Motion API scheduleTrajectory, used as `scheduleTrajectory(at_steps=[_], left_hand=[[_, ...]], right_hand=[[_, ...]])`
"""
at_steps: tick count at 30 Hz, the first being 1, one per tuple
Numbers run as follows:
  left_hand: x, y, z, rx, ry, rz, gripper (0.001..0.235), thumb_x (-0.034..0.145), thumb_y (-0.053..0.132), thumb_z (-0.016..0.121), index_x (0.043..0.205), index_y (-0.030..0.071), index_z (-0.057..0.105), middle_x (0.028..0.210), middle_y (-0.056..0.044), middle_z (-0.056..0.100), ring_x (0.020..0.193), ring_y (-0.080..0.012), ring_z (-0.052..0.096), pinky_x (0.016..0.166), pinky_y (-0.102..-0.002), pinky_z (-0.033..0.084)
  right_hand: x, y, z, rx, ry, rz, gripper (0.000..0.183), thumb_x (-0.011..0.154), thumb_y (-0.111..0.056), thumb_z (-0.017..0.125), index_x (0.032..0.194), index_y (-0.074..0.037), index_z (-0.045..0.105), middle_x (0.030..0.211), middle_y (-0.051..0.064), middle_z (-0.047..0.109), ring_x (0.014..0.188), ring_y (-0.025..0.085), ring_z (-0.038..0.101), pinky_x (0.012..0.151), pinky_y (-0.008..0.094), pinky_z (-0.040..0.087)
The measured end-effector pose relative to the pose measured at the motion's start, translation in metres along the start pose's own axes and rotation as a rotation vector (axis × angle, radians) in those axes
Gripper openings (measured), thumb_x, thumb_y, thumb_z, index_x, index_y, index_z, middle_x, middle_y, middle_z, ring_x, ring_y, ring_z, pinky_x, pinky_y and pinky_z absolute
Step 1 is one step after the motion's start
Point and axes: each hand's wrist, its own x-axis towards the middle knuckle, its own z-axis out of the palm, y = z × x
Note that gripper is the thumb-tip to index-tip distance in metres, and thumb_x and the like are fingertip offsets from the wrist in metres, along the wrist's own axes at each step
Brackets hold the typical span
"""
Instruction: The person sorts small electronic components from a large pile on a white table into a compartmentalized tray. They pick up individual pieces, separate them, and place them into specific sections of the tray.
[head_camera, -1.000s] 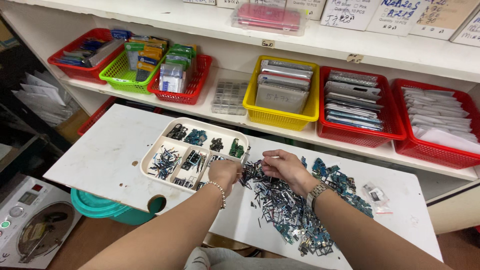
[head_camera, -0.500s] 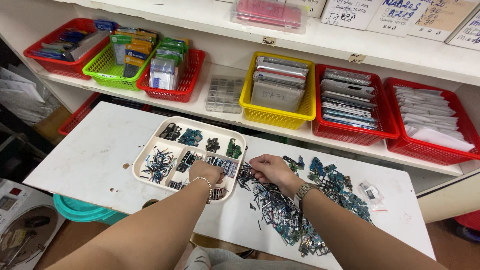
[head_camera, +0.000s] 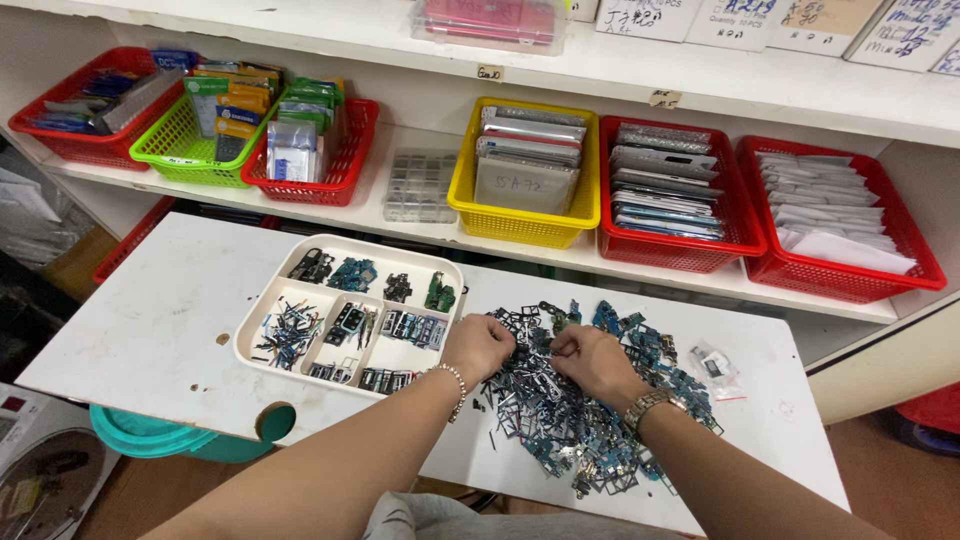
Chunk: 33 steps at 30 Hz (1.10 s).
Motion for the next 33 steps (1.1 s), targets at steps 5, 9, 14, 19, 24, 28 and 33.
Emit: scheduleTrajectory(at_steps=[5,9,14,19,24,28,33], left_hand=[[-0.013,-0.01,0.025,0.088,-0.129,0.058,0.02,0.067,0.015,0.087,0.086,0.012,0.081,0.089,-0.011,0.078,0.086,-0.0236,0.076,0.085,-0.032,0.059],[-0.016,-0.008,0.032,0.053,-0.179,-0.066,0.025,0.068,0.014,0.087,0.091,0.012,0.078,0.089,-0.011,0.078,0.083,-0.0229,0.079,0.083,-0.033,0.062],[-0.016,0.005,0.041,0.027,-0.095,-0.033,0.02,0.071,0.015,0.086,0.09,0.012,0.08,0.089,-0.009,0.079,0.085,-0.0218,0.076,0.086,-0.032,0.059],[-0.02,0.02,0.042,0.082,-0.054,-0.039,0.016,0.078,0.016,0.081,0.094,0.015,0.082,0.093,-0.01,0.079,0.091,-0.0243,0.076,0.089,-0.034,0.058],[-0.031,0.03,0.038,0.17,-0.073,-0.067,0.022,0.074,0.017,0.086,0.094,0.012,0.078,0.096,-0.009,0.077,0.098,-0.0255,0.073,0.093,-0.037,0.056],[-0.03,0.03,0.042,0.224,-0.073,-0.039,0.017,0.073,0.014,0.084,0.088,0.013,0.078,0.095,-0.008,0.076,0.097,-0.0253,0.072,0.09,-0.037,0.057],[-0.021,0.019,0.046,0.114,-0.05,-0.054,0.008,0.075,0.013,0.079,0.082,0.014,0.082,0.091,-0.008,0.079,0.089,-0.0244,0.074,0.088,-0.034,0.058]], right_hand=[[-0.027,-0.006,0.004,-0.227,0.008,-0.109,0.05,0.073,-0.036,0.089,0.107,-0.008,0.068,0.11,0.011,0.065,0.104,0.024,0.063,0.094,0.037,0.052],[-0.021,0.001,0.007,-0.154,-0.021,-0.021,0.036,0.075,-0.031,0.087,0.099,-0.009,0.072,0.103,0.008,0.068,0.098,0.022,0.067,0.09,0.036,0.054],[0.001,0.019,0.01,0.025,-0.063,-0.053,0.019,0.082,-0.018,0.08,0.094,-0.005,0.072,0.091,0.008,0.077,0.086,0.019,0.074,0.081,0.033,0.059],[-0.003,0.025,-0.002,-0.023,0.031,-0.022,0.016,0.084,-0.012,0.074,0.099,-0.006,0.07,0.093,0.009,0.077,0.087,0.02,0.074,0.082,0.034,0.058],[-0.026,0.012,-0.014,-0.176,0.137,-0.104,0.025,0.083,-0.017,0.078,0.104,-0.007,0.069,0.103,0.012,0.067,0.097,0.026,0.067,0.088,0.039,0.054],[-0.028,0.001,-0.008,-0.196,-0.088,-0.088,0.032,0.081,-0.025,0.082,0.104,-0.007,0.068,0.101,0.011,0.068,0.1,0.025,0.067,0.091,0.039,0.054],[-0.015,0.01,0.006,-0.141,-0.053,-0.138,0.026,0.079,-0.02,0.083,0.098,-0.006,0.072,0.097,0.01,0.071,0.093,0.021,0.07,0.086,0.036,0.056]])
